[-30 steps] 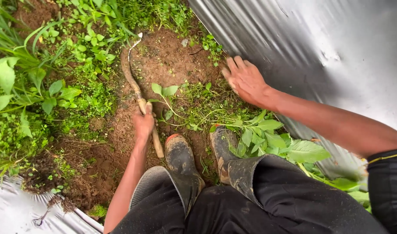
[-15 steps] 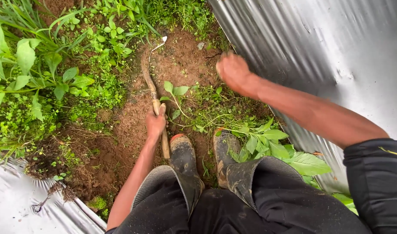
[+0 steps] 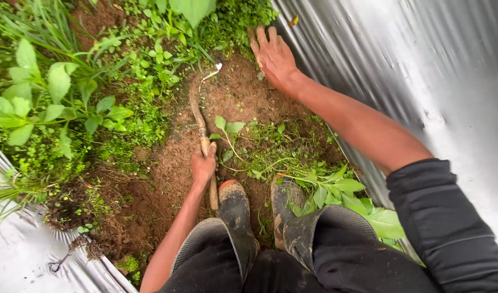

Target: Clearing weeds from a soil patch between plastic-covered rows using a hand sickle and manual pulling.

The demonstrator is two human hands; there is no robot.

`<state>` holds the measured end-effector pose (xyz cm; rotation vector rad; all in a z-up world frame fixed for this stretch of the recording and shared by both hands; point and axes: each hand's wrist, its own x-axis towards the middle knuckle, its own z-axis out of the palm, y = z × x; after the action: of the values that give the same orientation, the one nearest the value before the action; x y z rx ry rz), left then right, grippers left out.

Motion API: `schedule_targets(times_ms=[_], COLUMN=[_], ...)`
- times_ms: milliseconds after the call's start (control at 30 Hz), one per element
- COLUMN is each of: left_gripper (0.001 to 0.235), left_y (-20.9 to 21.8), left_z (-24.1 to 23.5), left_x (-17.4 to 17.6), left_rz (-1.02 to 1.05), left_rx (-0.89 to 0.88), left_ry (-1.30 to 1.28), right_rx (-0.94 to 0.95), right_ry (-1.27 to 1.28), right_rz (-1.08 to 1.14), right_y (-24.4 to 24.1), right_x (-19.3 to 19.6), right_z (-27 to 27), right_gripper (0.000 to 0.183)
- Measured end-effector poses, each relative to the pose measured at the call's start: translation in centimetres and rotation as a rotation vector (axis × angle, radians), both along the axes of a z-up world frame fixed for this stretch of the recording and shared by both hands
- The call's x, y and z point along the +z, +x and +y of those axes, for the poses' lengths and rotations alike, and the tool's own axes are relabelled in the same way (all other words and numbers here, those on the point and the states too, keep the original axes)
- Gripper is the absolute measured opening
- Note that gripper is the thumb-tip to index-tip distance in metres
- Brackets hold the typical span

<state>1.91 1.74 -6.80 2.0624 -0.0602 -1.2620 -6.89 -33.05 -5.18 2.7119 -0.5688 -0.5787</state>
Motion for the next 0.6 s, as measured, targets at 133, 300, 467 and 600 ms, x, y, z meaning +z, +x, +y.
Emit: schedule_targets(times_ms=[133,300,467,600], left_gripper=[0.041,0.036,0.036,0.036], left_y=[0.0,0.0,0.1,0.0], left_z=[0.0,1.2,0.8,1.1], left_x=[0.1,-1.3,-1.5,-2.1], left_rz=[-0.004,-0.152,-0.143,-0.151], left_rx=[-0.016,-0.09,-0.089,-0.077], left_ry=[0.068,-0.018,-0.006,-0.009], right_rx=[0.157,0.078,0.107,0.126], right_ry=[-0.099,-0.114,0.302,0.057], right_rz=[0.155,-0.171,-0.203,-0.17], right_y=[0.9,-1.7,0.2,4.7], right_x=[0.5,0.7,2.7,5.9], right_z=[-0.5,4.9,5.6,2.6], right_gripper=[0.053,0.019,0.022,0.036])
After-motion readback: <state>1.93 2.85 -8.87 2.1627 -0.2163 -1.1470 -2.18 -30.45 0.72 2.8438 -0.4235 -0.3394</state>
